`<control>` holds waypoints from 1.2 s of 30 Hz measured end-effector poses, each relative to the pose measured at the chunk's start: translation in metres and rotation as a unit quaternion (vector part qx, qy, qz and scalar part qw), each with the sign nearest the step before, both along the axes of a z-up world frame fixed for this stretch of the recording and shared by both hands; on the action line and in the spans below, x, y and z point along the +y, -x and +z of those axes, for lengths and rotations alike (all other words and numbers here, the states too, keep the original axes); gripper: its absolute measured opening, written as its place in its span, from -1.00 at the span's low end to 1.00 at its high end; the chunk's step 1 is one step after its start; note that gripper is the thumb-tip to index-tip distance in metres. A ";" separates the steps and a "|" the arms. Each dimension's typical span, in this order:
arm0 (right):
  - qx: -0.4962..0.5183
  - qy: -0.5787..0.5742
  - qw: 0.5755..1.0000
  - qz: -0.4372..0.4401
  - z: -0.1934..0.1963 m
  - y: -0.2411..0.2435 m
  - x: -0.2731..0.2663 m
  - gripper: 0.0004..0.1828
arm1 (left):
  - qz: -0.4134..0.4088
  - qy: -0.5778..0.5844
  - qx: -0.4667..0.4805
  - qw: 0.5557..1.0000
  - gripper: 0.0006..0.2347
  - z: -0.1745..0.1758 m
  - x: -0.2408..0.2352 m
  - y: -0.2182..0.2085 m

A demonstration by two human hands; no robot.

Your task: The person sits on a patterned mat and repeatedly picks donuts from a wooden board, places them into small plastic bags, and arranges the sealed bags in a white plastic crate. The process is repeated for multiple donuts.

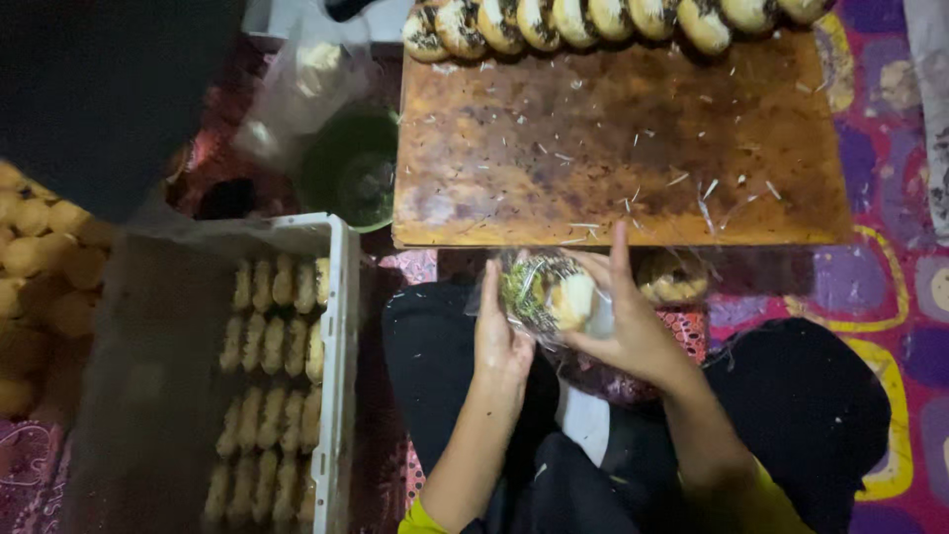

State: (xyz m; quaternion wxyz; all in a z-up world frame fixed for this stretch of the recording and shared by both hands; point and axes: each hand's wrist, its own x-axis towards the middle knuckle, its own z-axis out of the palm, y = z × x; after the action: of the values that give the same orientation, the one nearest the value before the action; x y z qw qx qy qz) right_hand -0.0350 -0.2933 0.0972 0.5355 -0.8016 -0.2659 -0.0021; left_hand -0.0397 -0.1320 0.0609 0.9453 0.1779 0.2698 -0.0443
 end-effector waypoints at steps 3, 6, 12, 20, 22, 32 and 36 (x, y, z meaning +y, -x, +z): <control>0.047 0.017 0.996 -0.072 0.016 0.002 -0.007 0.62 | 0.044 -0.022 -0.013 0.999 -0.63 0.006 -0.023 0.005; 0.035 -0.024 0.996 -0.082 0.036 0.016 -0.021 0.62 | 0.023 0.027 -0.032 0.999 -0.67 -0.008 -0.039 0.008; -0.301 0.186 0.920 -0.169 0.039 0.023 -0.050 -0.20 | -0.145 0.039 -0.007 0.989 -0.59 -0.041 -0.019 0.002; -0.023 0.134 0.985 -0.105 0.063 0.022 -0.048 -0.83 | -0.148 -0.311 -0.235 0.909 -0.83 -0.005 -0.017 0.043; -0.102 0.175 0.974 -0.099 0.068 0.033 -0.049 -0.76 | -0.163 -0.318 -0.257 0.898 -0.77 0.011 -0.019 0.048; -0.106 0.676 0.723 -0.097 0.054 0.028 -0.132 -0.52 | -0.417 -0.663 -0.337 0.523 -0.79 0.096 0.009 0.106; -0.144 0.436 0.883 0.100 0.000 0.054 -0.126 0.22 | -0.213 -0.727 -0.569 0.320 -0.91 0.090 0.006 0.099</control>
State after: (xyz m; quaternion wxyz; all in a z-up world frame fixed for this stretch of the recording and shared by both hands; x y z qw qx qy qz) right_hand -0.0893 -0.4194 0.0977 0.0850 -0.9141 -0.3929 0.0523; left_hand -0.1383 -0.1256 0.1506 0.3177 0.8267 -0.4571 0.0814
